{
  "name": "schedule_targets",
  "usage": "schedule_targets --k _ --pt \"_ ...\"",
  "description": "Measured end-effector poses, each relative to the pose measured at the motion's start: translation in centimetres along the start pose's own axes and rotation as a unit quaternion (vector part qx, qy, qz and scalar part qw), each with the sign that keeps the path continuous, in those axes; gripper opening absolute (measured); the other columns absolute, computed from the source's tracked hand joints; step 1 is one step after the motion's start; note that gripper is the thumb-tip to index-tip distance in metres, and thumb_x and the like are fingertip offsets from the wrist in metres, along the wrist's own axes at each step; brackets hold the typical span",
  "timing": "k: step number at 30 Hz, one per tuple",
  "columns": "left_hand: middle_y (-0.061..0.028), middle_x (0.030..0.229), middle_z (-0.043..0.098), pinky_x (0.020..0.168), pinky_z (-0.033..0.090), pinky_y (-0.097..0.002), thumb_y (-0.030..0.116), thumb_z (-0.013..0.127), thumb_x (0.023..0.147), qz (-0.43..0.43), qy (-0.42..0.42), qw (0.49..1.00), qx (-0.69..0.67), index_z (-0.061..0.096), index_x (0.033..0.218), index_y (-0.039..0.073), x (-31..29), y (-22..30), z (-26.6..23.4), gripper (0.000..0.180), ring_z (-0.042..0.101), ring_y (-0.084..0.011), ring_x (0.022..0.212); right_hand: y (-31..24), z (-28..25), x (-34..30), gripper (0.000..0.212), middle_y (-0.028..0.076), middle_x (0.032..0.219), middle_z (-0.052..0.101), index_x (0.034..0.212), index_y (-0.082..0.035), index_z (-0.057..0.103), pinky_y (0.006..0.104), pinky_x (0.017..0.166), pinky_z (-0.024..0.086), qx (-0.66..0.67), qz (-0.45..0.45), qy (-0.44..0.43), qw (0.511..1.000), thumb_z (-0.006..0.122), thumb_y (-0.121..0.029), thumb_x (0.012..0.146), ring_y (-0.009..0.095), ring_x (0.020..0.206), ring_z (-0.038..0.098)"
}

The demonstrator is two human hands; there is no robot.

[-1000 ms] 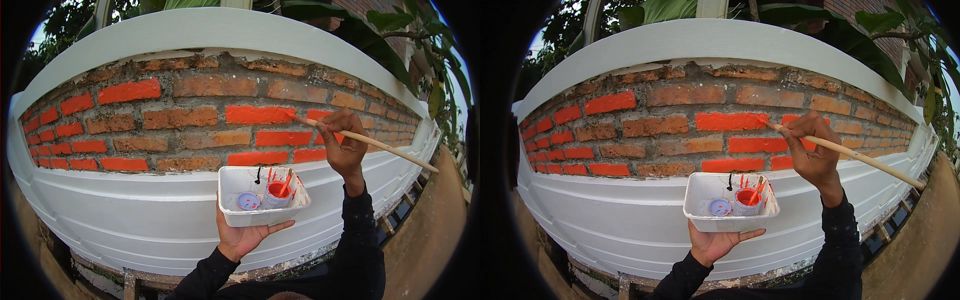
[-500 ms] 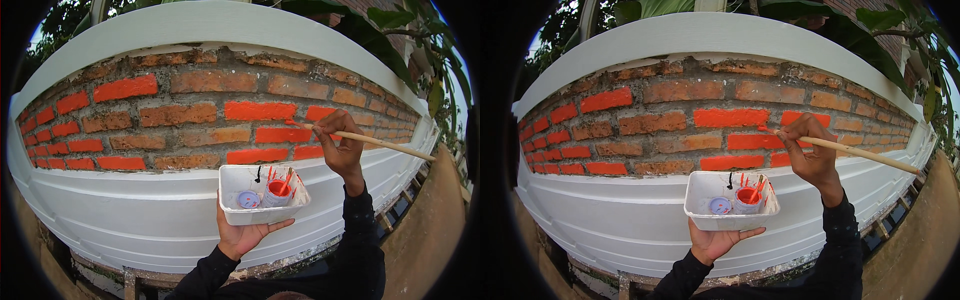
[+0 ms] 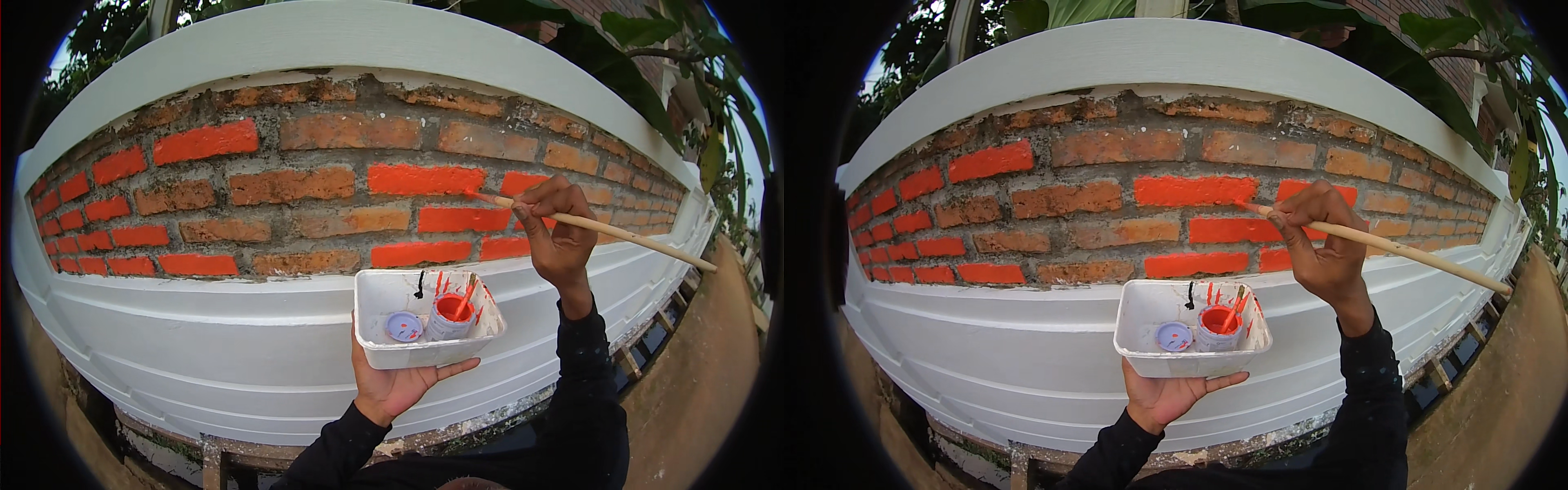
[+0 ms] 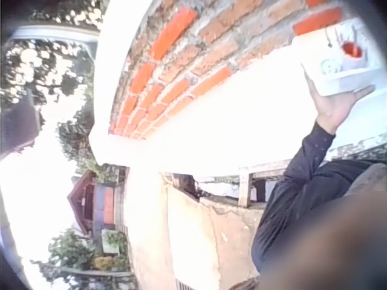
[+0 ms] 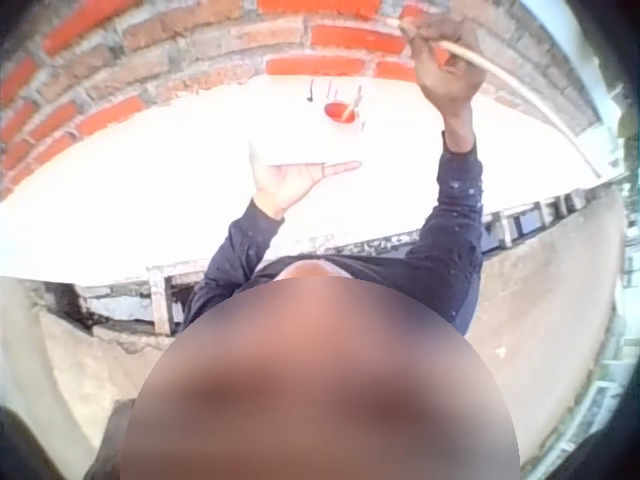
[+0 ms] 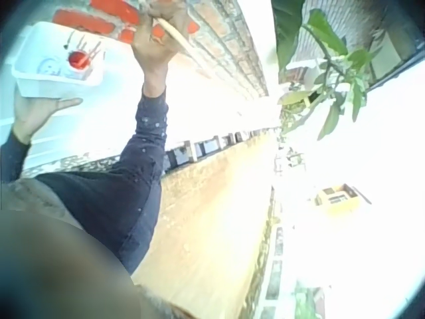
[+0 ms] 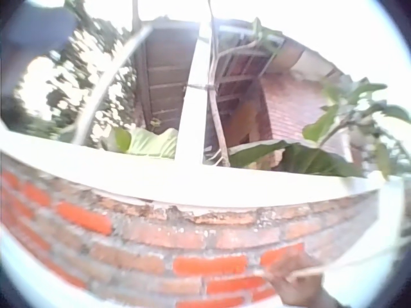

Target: Painting individual bricks on a wall using red paint and a paintbrush.

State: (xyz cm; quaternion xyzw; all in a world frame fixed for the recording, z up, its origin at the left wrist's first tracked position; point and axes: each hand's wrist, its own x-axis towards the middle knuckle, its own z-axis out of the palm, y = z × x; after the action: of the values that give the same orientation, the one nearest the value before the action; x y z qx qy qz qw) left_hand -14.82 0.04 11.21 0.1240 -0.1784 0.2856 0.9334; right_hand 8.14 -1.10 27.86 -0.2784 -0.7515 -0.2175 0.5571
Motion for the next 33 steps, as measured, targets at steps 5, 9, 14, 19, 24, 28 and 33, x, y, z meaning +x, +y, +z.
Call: schedule_targets --k 5,9,14,19,24,28,33 --pt "-0.0209 0.165 0.018 0.115 0.020 -0.0771 0.085 0.039 0.086 0.001 0.017 1.000 0.004 0.011 0.162 0.014 -0.3 -0.3 -0.1 0.107 0.024 -0.0518 0.148 -0.5 -1.1 0.4 0.019 0.012 0.084 0.065 0.087 -0.001 0.056 0.0287 0.066 0.054 -0.062 0.019 0.001 0.998 0.073 0.006 0.087 0.018 0.080 0.068" --pt "-0.0214 0.165 0.018 0.115 0.020 -0.0773 0.084 0.038 0.087 0.008 -0.002 1.000 -0.007 0.011 0.162 0.014 -0.5 -0.4 -0.4 0.107 0.024 -0.0520 0.148 -1.2 1.3 0.6 0.019 0.013 0.085 0.065 0.087 -0.002 0.056 0.0285 0.069 0.057 -0.057 -0.032 -0.012 0.998 0.073 0.007 0.087 0.018 0.082 0.069" --pt "-0.0216 0.165 0.019 0.114 0.020 -0.0776 0.081 0.037 0.089 0.005 -0.002 1.000 0.012 0.012 0.162 0.012 -1.1 0.0 -0.7 0.102 0.024 -0.0525 0.147 -3.1 1.5 0.7 0.026 0.014 0.091 0.066 0.095 -0.003 0.052 0.0300 0.076 0.060 0.106 0.026 0.016 0.994 0.073 0.009 0.087 0.019 0.088 0.070" --pt "-0.0222 0.165 0.019 0.112 0.021 -0.0797 0.080 0.040 0.089 -0.006 0.036 0.999 0.003 0.015 0.161 0.011 -1.5 0.1 -0.2 0.104 0.024 -0.0520 0.148 -6.6 -1.0 0.4 0.029 0.015 0.091 0.067 0.093 -0.005 0.049 0.0290 0.077 0.058 0.193 0.128 -0.074 0.970 0.076 0.003 0.086 0.018 0.087 0.069" --pt "-0.0224 0.165 0.019 0.110 0.022 -0.0822 0.081 0.043 0.087 0.012 0.056 0.998 0.013 0.016 0.161 0.011 -1.8 0.2 -0.3 0.105 0.025 -0.0519 0.147 -6.7 1.3 0.0 0.032 0.011 0.086 0.067 0.087 -0.007 0.051 0.0291 0.069 0.052 0.219 0.182 -0.215 0.934 0.082 0.002 0.080 0.015 0.080 0.066" --pt "-0.0214 0.164 0.021 0.109 0.023 -0.0828 0.082 0.043 0.086 -0.001 0.069 0.997 0.022 0.019 0.160 0.011 -1.6 -0.3 0.4 0.105 0.026 -0.0517 0.147 -7.1 -1.6 0.9 0.031 0.010 0.085 0.066 0.086 -0.007 0.052 0.0289 0.070 0.052 0.207 0.194 -0.180 0.942 0.081 0.002 0.080 0.015 0.080 0.066" --pt "-0.0217 0.164 0.020 0.111 0.026 -0.0785 0.085 0.035 0.087 0.012 0.051 0.998 0.019 0.016 0.161 0.013 -2.2 -0.5 -0.3 0.105 0.028 -0.0510 0.147 -6.0 -0.1 0.3 0.026 0.006 0.084 0.064 0.088 -0.004 0.056 0.0297 0.069 0.052 0.171 0.171 -0.355 0.903 0.081 -0.004 0.082 0.017 0.078 0.065"
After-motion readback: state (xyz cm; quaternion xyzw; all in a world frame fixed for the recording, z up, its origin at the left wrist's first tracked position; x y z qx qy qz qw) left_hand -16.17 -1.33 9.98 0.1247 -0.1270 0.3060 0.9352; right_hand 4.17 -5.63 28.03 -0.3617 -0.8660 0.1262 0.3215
